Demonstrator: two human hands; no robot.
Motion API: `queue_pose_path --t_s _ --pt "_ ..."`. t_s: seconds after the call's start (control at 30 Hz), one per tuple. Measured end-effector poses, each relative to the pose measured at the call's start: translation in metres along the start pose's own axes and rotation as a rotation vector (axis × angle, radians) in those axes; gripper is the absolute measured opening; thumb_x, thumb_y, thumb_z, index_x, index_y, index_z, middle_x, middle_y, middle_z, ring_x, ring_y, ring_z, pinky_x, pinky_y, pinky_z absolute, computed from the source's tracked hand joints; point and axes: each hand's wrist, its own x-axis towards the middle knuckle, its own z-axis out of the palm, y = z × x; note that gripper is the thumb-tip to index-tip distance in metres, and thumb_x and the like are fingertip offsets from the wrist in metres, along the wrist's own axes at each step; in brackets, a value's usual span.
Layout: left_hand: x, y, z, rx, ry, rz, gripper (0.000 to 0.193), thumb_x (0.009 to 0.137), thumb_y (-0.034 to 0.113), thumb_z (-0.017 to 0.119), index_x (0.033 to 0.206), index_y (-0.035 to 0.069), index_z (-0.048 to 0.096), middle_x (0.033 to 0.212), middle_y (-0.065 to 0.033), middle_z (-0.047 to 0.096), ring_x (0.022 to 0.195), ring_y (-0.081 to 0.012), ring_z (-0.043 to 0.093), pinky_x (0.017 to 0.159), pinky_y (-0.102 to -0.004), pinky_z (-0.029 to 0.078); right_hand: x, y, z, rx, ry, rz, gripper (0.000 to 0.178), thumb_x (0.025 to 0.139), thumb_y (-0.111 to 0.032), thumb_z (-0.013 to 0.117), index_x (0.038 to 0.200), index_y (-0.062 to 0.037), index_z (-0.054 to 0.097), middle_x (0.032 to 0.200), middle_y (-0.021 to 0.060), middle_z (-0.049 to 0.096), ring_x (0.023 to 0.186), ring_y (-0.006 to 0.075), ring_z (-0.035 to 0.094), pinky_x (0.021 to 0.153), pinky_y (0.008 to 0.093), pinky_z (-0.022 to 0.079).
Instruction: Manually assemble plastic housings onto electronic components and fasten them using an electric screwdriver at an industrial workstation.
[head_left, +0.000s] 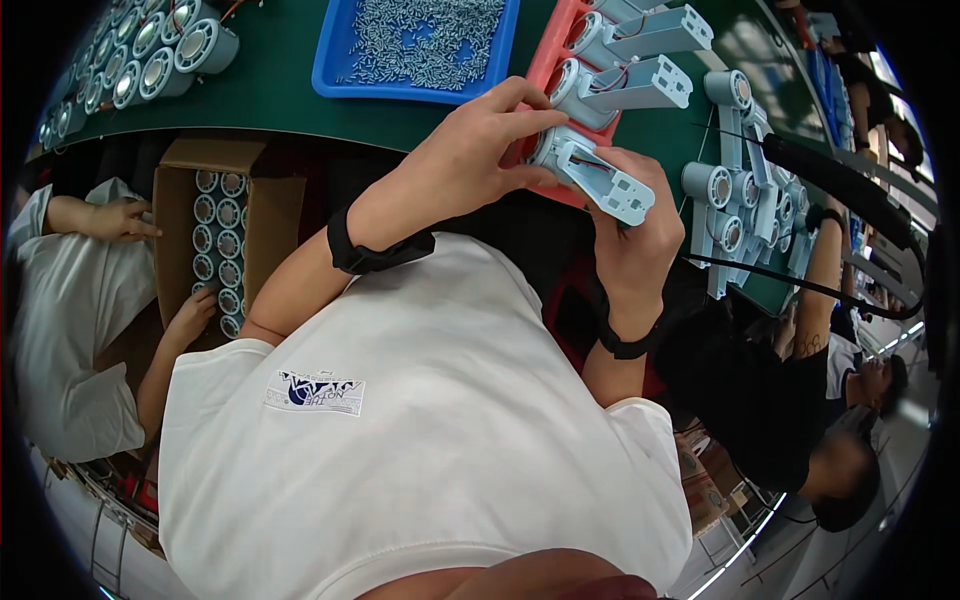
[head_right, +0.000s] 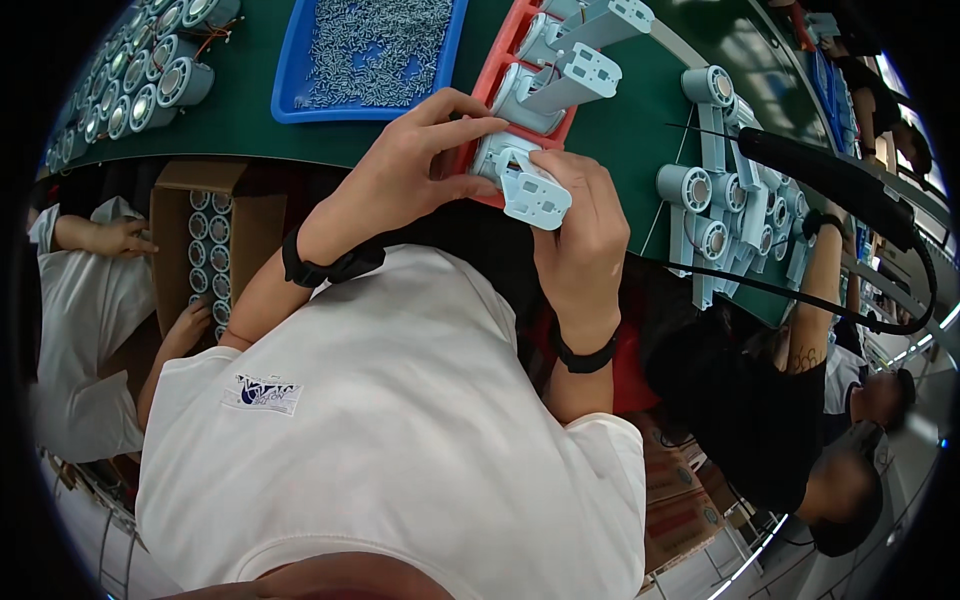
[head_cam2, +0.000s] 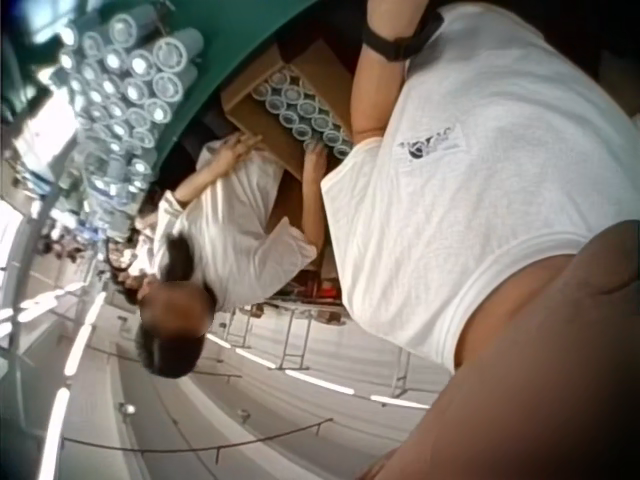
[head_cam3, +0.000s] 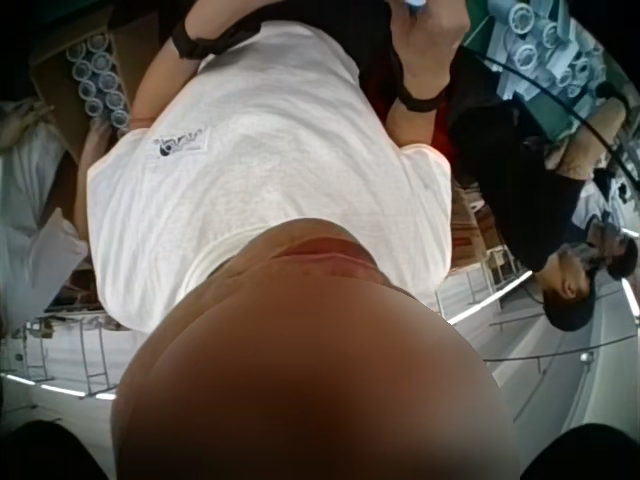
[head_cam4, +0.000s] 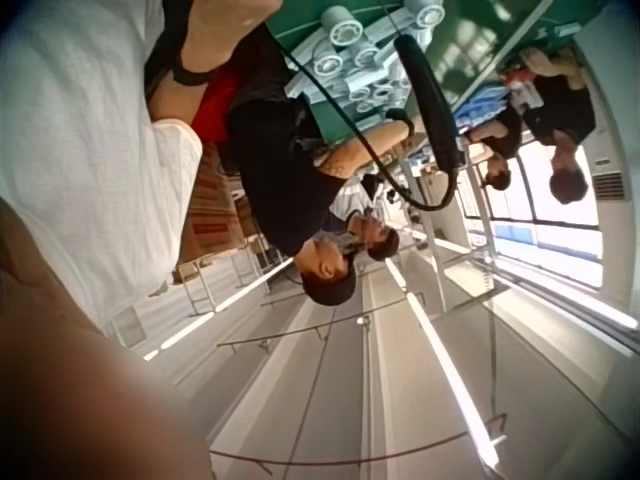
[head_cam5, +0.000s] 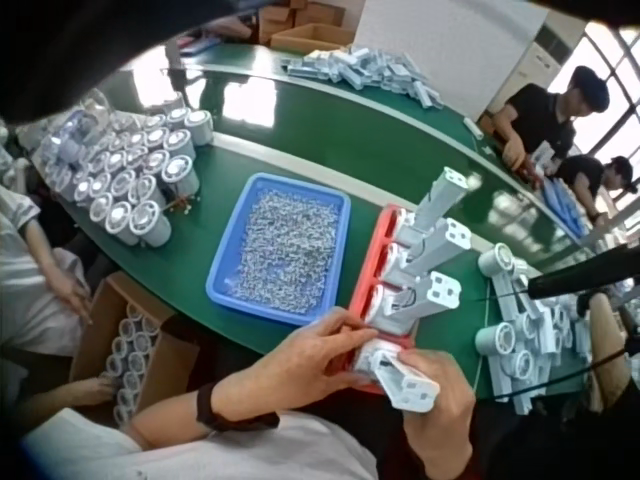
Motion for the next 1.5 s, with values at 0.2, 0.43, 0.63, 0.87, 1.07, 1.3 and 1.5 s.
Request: queue_pose_path --t_s 0.2,0.43,0.63,0.87,1.07,1.3,1.5 --pt "0.005 -0.008 -0.001 0.004 0.014 0.024 0.053 0.071 0.009 0.089 0.121 0.006 0.071 0.113 -0.0099 0.061 0.096 -0.0253 0.065 0.08 -0.0341 0.058 0.016 -0.011 -0.01 -0.072 -0.098 0.017 0.028 0.079 0.0 0.08 0.107 -0.0012 0.072 0.099 0.0118 0.072 0.079 0.0245 0.069 0.066 0.0317 0.054" --pt "0.006 -0.006 -0.002 0.017 -0.029 0.015 0.049 0.07 0.01 0.089 0.116 0.004 0.073 0.104 -0.0086 0.062 0.092 -0.0246 0.065 0.077 -0.0338 0.058 0.028 -0.026 -0.009 -0.12 -0.144 0.075 0.026 0.077 0.0 0.082 0.101 -0.0004 0.072 0.092 0.0094 0.071 0.074 0.022 0.067 0.063 0.0299 0.05" --pt "0.01 -0.01 -0.005 -0.027 -0.004 0.014 0.048 0.067 0.011 0.09 0.111 0.0 0.073 0.101 -0.0123 0.061 0.089 -0.0305 0.065 0.076 -0.0383 0.056 0.023 -0.015 0.001 -0.018 -0.087 0.148 0.025 0.079 -0.002 0.081 0.102 0.0002 0.07 0.09 0.0095 0.071 0.073 0.022 0.067 0.064 0.0306 0.051" --pt "0.005 -0.002 -0.001 -0.063 -0.018 -0.037 0.05 0.067 0.007 0.09 0.113 0.0 0.073 0.101 -0.0122 0.06 0.087 -0.0284 0.065 0.073 -0.0366 0.056 0.015 -0.022 0.005 -0.078 -0.036 0.125 0.03 0.079 -0.002 0.081 0.107 0.0006 0.069 0.092 0.0108 0.071 0.077 0.0195 0.068 0.068 0.0302 0.052" --pt "0.001 0.0 0.005 -0.051 0.025 0.013 0.052 0.07 0.006 0.089 0.119 0.003 0.072 0.104 -0.0092 0.06 0.078 -0.0192 0.062 0.066 -0.0306 0.055 -0.001 0.003 0.018 0.152 0.054 0.16 0.029 0.086 -0.003 0.078 0.113 0.0037 0.068 0.1 0.0111 0.073 0.082 0.0172 0.069 0.07 0.0284 0.054" --pt "0.015 -0.009 -0.086 0.284 0.223 -0.254 0.057 0.075 0.017 0.087 0.126 0.001 0.065 0.104 -0.0153 0.06 0.083 -0.0296 0.064 0.072 -0.0369 0.056 -0.03 0.023 -0.047 0.257 0.745 0.452 0.032 0.097 0.001 0.061 0.129 0.002 0.06 0.109 0.0123 0.07 0.088 0.0199 0.068 0.087 0.0287 0.054" --pt "0.064 -0.046 -0.092 0.629 0.118 -0.033 0.045 0.078 0.017 0.081 0.117 0.0 0.066 0.105 -0.0192 0.06 0.094 -0.0376 0.064 0.081 -0.0448 0.054 0.06 0.08 -0.117 -0.025 1.012 0.147 0.035 0.098 -0.01 0.066 0.129 0.0054 0.059 0.102 0.0119 0.071 0.098 0.0224 0.066 0.099 0.034 0.049"
